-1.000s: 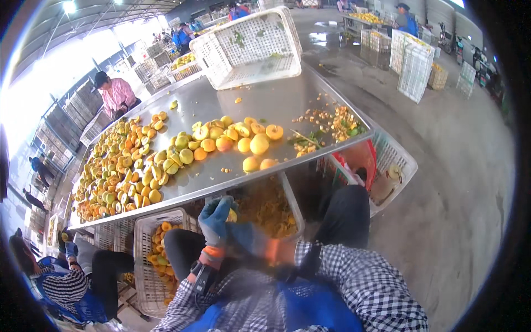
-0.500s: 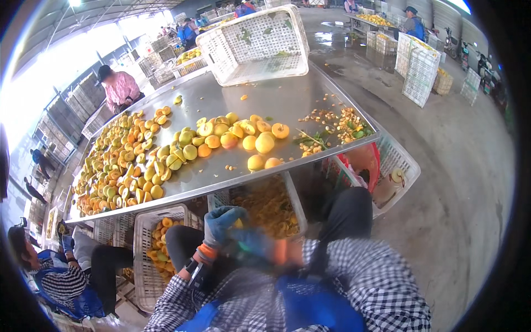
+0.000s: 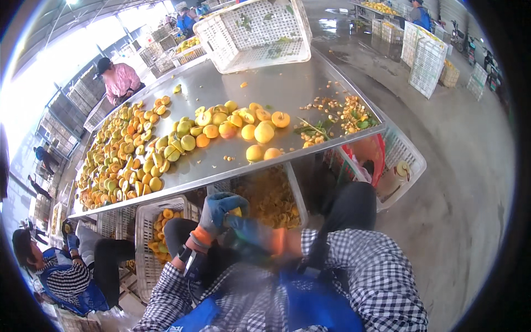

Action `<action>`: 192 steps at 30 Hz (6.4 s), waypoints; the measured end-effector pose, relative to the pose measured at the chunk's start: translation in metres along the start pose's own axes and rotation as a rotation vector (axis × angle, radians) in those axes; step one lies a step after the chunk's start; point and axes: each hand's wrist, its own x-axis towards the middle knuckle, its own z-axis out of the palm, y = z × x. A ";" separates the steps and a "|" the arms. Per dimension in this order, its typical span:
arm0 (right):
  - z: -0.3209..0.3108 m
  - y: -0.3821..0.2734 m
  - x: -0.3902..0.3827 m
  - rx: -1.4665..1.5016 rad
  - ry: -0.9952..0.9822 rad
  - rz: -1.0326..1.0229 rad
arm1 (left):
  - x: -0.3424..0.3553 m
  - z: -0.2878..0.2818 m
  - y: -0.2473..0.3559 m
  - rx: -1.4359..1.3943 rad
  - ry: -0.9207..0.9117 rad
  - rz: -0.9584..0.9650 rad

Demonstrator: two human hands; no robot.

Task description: The recorder uses a hand-held pitting tool to remove pits from apricots on an industrial processing table.

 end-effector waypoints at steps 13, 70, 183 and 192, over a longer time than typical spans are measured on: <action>-0.006 0.017 0.011 0.228 -0.283 -0.239 | -0.003 0.021 -0.007 -1.113 0.169 -0.843; -0.012 -0.032 0.010 -0.835 0.480 -0.641 | 0.010 0.006 -0.014 -0.243 0.547 -0.561; -0.038 0.011 -0.001 0.217 0.114 -0.244 | -0.042 -0.093 -0.050 0.642 0.109 -1.191; -0.043 0.037 0.014 -0.213 0.180 -0.335 | 0.121 0.025 -0.060 0.329 -0.290 -0.609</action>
